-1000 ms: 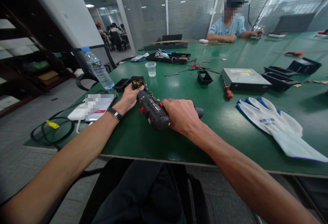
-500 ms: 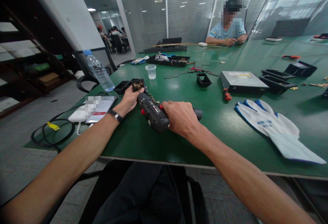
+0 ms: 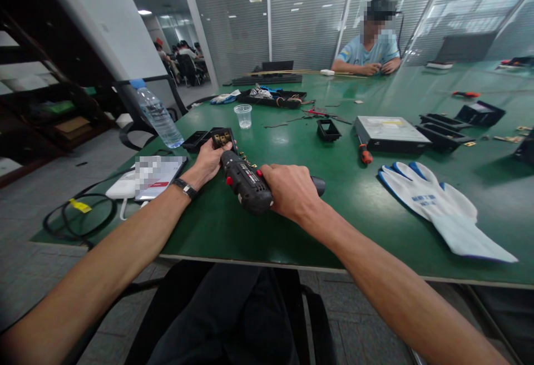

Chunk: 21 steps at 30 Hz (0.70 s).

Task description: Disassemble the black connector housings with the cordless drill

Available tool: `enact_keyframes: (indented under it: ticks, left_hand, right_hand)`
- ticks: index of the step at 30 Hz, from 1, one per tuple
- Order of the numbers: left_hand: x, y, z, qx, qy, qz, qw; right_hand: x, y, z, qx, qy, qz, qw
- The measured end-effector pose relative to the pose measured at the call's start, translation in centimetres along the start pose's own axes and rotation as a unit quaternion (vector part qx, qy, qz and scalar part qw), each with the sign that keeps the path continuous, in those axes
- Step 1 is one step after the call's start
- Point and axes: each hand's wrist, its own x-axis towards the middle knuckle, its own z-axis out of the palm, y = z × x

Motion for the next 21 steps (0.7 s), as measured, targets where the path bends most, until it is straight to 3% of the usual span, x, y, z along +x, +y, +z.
enact_keyframes:
  ticks: [21]
  left_hand:
    - [0.56, -0.67, -0.22, 0.009, 0.006, 0.001, 1.0]
  right_hand:
    - [0.06, 0.0, -0.35, -0.002, -0.012, 0.003, 1.0]
